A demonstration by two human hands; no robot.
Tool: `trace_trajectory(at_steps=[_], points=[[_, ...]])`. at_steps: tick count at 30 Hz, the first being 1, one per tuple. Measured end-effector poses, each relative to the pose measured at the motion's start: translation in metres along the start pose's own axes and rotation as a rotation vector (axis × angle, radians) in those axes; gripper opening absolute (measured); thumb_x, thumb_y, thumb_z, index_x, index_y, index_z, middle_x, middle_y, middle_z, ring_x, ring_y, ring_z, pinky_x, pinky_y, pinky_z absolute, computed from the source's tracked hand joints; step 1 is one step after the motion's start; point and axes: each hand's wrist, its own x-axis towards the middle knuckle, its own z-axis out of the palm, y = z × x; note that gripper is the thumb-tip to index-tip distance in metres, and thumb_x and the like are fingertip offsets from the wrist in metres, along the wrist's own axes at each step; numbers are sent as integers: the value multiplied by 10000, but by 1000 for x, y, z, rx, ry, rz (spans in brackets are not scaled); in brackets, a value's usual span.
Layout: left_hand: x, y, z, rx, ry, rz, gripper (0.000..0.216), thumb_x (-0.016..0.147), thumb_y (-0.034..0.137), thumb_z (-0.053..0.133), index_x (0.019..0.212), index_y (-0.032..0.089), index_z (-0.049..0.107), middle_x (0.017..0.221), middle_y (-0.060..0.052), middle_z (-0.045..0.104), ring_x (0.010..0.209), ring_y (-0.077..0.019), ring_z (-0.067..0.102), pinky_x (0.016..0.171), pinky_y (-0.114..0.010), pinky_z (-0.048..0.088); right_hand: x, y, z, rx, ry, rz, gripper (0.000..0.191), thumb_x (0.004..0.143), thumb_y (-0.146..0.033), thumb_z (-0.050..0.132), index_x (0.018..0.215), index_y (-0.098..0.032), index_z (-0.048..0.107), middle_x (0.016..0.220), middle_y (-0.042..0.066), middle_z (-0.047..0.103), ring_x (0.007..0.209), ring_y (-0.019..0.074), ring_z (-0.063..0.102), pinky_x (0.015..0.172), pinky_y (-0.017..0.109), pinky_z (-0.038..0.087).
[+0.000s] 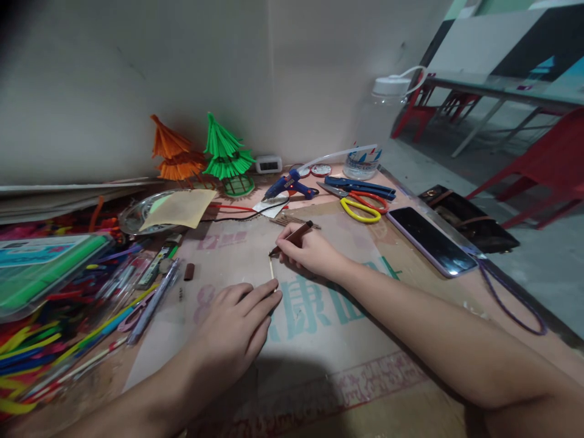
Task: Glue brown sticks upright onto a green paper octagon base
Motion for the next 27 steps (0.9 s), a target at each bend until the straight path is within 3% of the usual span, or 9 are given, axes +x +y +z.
trace_trajectory(at_steps=[13,20,27], points=[[0,1,1,15,-4,9,399,943,142,527,1329,182,624,1434,-50,620,1052,-283,590,891,-465,497,-2,-6,2,17,37,21,161,898,-350,591,877,-202,530,651,-17,661,430,69,484,407,192,390],[-1,1,-1,11,-17,8,402,938,138,529,1325,191,626,1435,-46,619,1049,-283,590,881,-460,500,0,-4,0,-33,-27,34,140,862,-306,605,801,-199,539,589,-19,637,453,84,514,414,186,400],[0,1,-1,6,-28,7,412,939,139,534,1339,187,620,1442,-48,613,1051,-285,587,894,-466,499,-1,-5,2,-4,47,-3,166,884,-352,602,874,-200,538,649,-14,656,449,81,507,417,200,409]])
